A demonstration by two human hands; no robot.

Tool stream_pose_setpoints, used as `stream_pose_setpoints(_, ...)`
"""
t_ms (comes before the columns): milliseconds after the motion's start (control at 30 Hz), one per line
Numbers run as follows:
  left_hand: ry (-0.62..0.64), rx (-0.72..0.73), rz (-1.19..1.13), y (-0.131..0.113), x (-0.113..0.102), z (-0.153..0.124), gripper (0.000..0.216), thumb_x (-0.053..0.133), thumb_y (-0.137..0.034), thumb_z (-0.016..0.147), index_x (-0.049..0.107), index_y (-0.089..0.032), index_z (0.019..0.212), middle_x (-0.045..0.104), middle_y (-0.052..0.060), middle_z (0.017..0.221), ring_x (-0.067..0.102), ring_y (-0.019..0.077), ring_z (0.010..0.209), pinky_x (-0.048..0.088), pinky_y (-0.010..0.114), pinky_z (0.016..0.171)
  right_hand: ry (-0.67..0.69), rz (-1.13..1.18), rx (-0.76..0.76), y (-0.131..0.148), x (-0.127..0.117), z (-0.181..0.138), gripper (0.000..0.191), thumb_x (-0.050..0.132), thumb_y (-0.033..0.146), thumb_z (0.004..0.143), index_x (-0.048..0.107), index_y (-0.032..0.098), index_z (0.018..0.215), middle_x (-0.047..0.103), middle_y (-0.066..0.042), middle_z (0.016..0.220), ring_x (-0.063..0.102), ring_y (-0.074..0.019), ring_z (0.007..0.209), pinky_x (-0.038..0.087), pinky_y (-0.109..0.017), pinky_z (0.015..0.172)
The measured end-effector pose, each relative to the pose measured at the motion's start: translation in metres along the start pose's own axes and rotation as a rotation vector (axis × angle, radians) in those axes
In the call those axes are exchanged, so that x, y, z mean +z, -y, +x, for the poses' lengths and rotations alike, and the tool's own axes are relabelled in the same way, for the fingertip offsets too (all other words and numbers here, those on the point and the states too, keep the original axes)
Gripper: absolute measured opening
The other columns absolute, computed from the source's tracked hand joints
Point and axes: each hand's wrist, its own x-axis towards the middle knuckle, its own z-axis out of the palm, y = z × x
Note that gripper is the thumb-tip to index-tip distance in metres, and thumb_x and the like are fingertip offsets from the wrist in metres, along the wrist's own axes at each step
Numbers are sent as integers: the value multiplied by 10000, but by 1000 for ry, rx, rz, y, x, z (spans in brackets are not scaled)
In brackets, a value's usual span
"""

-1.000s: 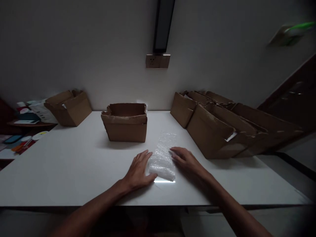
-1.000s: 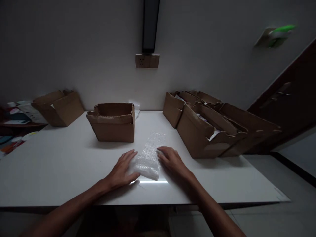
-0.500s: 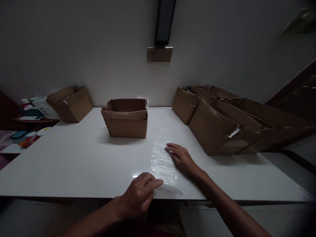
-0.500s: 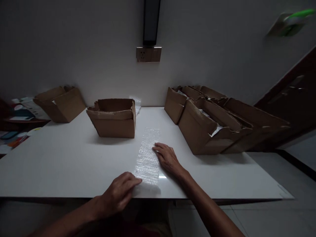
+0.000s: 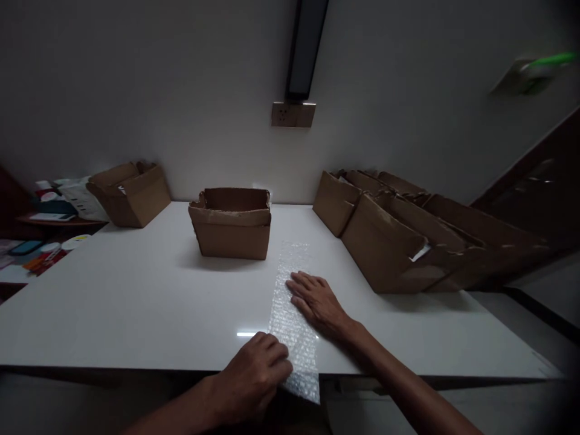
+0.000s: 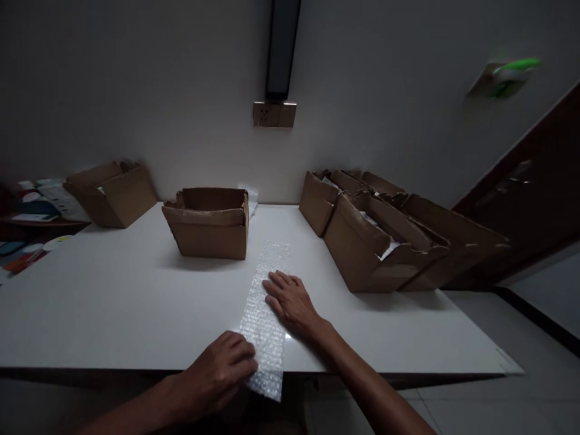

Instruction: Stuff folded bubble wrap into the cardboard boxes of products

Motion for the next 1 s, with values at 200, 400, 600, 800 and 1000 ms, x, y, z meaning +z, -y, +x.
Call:
stream_pose_setpoints(200,-142,-35,-128,8,10,8,238,540,3,691,535,-188,832,661,34,885,551,186,848,401,309,753,49,-57,201,-59,-4,62,439,430,377,996,536,228,1395,478,-113,1502,406,-283,1396,307,-483,1110)
stream_pose_setpoints(400,-202,-119,-334,10,-8,15,196,514,-29,743,604,-182,826,657,25,764,585,158,747,431,267,695,-88,-44,392,-80,-8,60,420,427,331,987,564,169,1349,529,-167,1442,457,-307,1351,360,-502,1072)
stream_pose_setpoints(600,-121,-309,-282,43,-33,70,167,528,-129,847,668,-193,912,719,30,919,645,163,854,497,278,803,-395,121,273,-39,-23,-32,343,496,365,957,610,237,1254,616,-107,1347,558,-270,1249,427,-473,1033)
stream_pose_setpoints(800,-131,-402,-178,82,-19,111,303,579,-141,810,648,-155,1106,693,100,1046,626,256,998,500,400,911,-337,137,17,25,-30,-66,409,591,286,908,555,217,1310,614,-123,1339,561,-270,1223,466,-456,976)
stream_pose_setpoints(1000,-213,-327,-108,67,-23,72,476,588,-239,848,515,-161,1312,607,122,1256,537,261,1167,431,442,1028,-206,67,-87,39,-5,-42,282,507,141,915,647,160,1159,688,-137,1221,621,-293,1107,471,-484,904)
